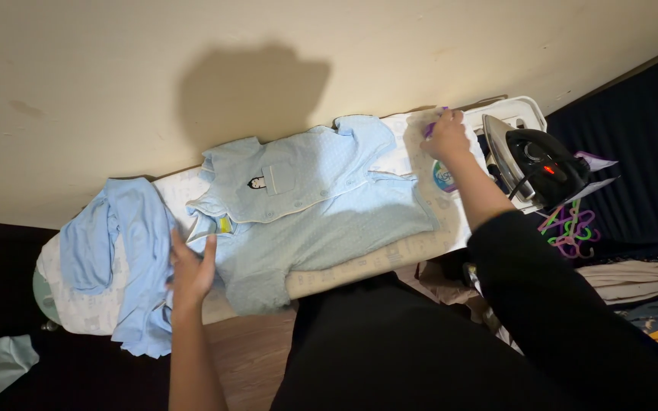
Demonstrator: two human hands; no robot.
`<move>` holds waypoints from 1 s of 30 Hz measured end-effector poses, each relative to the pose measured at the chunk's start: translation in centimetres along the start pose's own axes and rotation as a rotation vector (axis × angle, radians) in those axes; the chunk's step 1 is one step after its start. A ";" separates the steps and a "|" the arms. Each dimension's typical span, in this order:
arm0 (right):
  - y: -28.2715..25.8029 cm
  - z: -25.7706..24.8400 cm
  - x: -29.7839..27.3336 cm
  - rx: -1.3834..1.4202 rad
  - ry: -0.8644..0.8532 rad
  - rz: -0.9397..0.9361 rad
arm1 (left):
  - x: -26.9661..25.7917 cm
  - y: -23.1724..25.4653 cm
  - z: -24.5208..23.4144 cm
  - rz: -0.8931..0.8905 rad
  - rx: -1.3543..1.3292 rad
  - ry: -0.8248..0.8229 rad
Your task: The person irons a light green baby onesie and a light blue baby shirt on an ironing board. They smooth the fabric, use a spray bottle to mist the garments, and repeatedly move the iron over different sections. The person also buttons the blue shirt and folds the green onesie before placing it aside.
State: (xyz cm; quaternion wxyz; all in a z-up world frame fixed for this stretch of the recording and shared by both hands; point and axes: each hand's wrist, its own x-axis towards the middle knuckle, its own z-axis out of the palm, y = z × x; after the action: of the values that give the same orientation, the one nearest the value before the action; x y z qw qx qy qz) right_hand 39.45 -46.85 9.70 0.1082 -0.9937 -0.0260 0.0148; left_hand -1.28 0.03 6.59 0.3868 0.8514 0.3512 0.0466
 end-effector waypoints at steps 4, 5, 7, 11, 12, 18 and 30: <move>8.7 -2.9 -0.2 -0.165 0.239 -0.023 | -1.8 -1.3 -1.3 -0.166 0.429 0.084; 11.5 -3.8 -0.7 -0.230 0.475 -0.094 | -2.4 -1.6 -1.0 -0.116 0.483 0.139; 15.7 -5.0 -0.8 -0.421 0.356 0.114 | -3.7 -1.9 0.0 0.028 0.532 0.319; 19.9 -5.7 -0.8 -0.421 0.166 0.186 | -5.5 -1.0 3.0 -0.005 0.402 0.312; 20.0 -5.8 -0.6 -0.378 0.082 0.185 | -5.4 -0.9 3.1 0.006 0.397 0.320; 19.6 -10.0 -0.5 -0.146 -0.154 0.304 | -3.9 -0.2 3.3 -0.119 0.133 0.258; 3.4 -22.0 -14.6 -0.551 -0.330 0.127 | -3.6 -1.2 2.9 -0.075 0.138 0.303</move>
State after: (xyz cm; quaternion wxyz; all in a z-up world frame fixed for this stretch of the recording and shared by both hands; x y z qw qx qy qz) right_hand 25.82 -55.64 30.78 -0.1714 -0.9694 0.0159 0.1748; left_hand -3.63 -3.58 4.45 0.2716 0.8455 0.4394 0.1355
